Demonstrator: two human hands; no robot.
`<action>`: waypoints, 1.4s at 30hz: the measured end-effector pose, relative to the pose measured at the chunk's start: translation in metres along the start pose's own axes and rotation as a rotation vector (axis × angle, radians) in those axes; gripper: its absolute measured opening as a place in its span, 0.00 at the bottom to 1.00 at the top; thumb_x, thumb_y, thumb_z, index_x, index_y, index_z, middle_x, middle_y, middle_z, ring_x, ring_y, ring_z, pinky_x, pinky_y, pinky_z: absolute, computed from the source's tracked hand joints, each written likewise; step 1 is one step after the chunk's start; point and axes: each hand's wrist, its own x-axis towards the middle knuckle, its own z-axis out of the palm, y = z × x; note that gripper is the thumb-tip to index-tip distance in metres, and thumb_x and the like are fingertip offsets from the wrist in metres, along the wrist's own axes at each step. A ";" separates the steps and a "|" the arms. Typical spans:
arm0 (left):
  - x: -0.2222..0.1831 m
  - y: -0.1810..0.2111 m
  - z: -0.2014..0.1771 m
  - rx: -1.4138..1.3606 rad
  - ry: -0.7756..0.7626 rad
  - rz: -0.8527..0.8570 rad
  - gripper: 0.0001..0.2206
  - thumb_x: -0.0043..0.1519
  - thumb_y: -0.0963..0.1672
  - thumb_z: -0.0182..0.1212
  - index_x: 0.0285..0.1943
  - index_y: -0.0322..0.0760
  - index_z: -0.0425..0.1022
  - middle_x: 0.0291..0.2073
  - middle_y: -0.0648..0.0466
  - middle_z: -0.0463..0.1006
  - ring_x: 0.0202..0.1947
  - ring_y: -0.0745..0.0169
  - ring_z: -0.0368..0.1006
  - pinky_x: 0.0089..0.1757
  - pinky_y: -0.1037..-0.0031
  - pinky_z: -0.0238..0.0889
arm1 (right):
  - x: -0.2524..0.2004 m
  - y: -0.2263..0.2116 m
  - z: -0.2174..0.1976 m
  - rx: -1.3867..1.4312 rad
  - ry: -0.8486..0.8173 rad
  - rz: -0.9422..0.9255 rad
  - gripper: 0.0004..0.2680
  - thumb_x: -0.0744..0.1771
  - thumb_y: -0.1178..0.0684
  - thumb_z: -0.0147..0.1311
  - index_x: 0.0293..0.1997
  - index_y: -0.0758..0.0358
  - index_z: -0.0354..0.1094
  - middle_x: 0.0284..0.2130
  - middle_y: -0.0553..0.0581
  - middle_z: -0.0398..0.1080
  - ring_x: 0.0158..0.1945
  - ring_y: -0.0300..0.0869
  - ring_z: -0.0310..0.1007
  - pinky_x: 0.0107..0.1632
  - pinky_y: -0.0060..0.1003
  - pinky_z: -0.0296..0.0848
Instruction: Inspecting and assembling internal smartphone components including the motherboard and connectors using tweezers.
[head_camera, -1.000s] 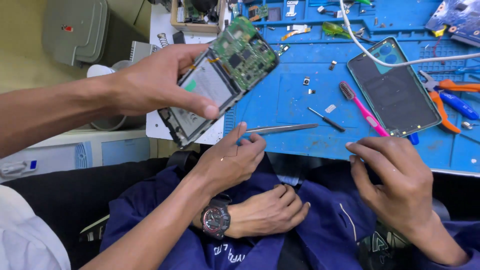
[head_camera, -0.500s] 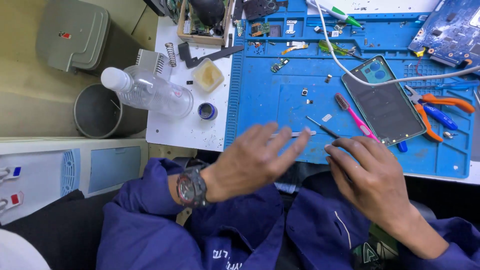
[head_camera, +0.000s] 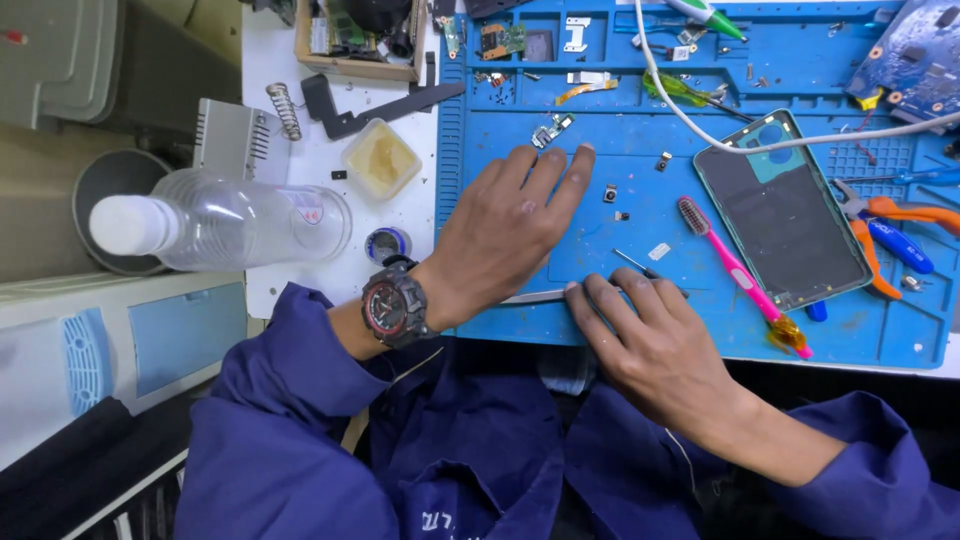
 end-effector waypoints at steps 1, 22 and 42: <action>0.001 -0.001 -0.001 0.036 0.000 -0.007 0.17 0.67 0.39 0.55 0.67 0.34 0.71 0.47 0.51 0.76 0.41 0.55 0.70 0.37 0.68 0.68 | 0.001 0.001 0.003 0.001 0.005 0.001 0.09 0.71 0.61 0.47 0.57 0.65 0.68 0.48 0.62 0.70 0.47 0.54 0.71 0.41 0.44 0.69; 0.016 -0.008 0.016 0.387 0.016 -0.137 0.04 0.69 0.39 0.57 0.43 0.41 0.76 0.34 0.57 0.70 0.33 0.64 0.64 0.34 0.75 0.59 | -0.004 0.007 0.006 0.128 0.049 0.038 0.08 0.71 0.62 0.42 0.49 0.66 0.70 0.43 0.61 0.72 0.42 0.53 0.71 0.39 0.43 0.66; -0.020 -0.004 -0.021 -0.529 -0.374 0.034 0.12 0.52 0.30 0.53 0.29 0.38 0.64 0.29 0.47 0.68 0.27 0.47 0.63 0.27 0.56 0.58 | -0.028 0.032 -0.063 0.558 -0.042 0.396 0.05 0.68 0.63 0.55 0.46 0.67 0.75 0.39 0.63 0.74 0.37 0.51 0.74 0.43 0.43 0.72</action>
